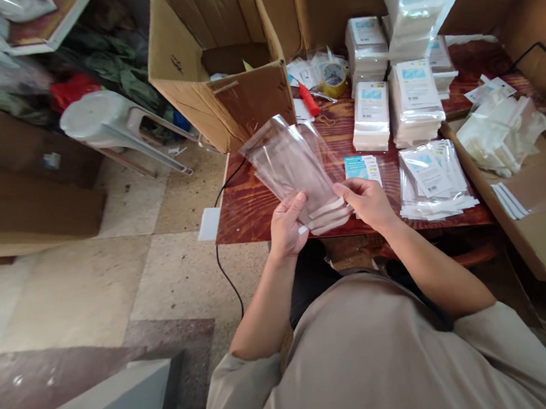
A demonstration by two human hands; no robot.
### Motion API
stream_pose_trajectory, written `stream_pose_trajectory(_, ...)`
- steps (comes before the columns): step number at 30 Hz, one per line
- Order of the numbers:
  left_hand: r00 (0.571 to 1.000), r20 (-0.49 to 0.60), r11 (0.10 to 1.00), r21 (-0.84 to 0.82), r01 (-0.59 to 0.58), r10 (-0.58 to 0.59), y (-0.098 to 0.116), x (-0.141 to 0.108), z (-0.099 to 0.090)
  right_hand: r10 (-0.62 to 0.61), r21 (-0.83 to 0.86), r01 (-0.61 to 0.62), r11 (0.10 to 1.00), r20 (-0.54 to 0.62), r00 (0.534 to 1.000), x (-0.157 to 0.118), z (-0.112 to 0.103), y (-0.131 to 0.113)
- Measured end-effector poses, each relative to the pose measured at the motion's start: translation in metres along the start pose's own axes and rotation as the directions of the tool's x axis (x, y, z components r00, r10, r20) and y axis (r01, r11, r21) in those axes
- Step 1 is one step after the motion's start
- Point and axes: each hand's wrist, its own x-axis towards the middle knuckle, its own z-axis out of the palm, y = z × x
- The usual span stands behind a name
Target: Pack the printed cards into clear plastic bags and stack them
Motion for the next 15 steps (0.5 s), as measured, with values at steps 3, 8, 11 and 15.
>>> stream_pose_trajectory(3, 0.998, -0.059, 1.0, 0.009, 0.006, -0.006, 0.0, -0.001, 0.007, -0.092, -0.113, 0.084, 0.99, -0.071, 0.993, -0.002, -0.002, 0.004)
stream_pose_trajectory(8, 0.998, -0.055, 0.999, 0.051, -0.018, 0.021, -0.003, -0.005, 0.014, -0.269, -0.255, 0.219, 0.942, -0.18, 0.946, -0.004, 0.002, -0.005)
stream_pose_trajectory(11, 0.999, -0.031, 0.998, 0.068, -0.017, 0.019, -0.004, -0.008, 0.017, -0.211, -0.304, 0.157, 0.94, -0.154, 0.965, 0.0, 0.003, -0.01)
stream_pose_trajectory(15, 0.998, -0.063, 0.997, 0.074, -0.015, 0.02, -0.005, -0.009, 0.015, -0.25, -0.311, 0.198, 0.93, -0.137, 0.958, 0.004, 0.0, -0.008)
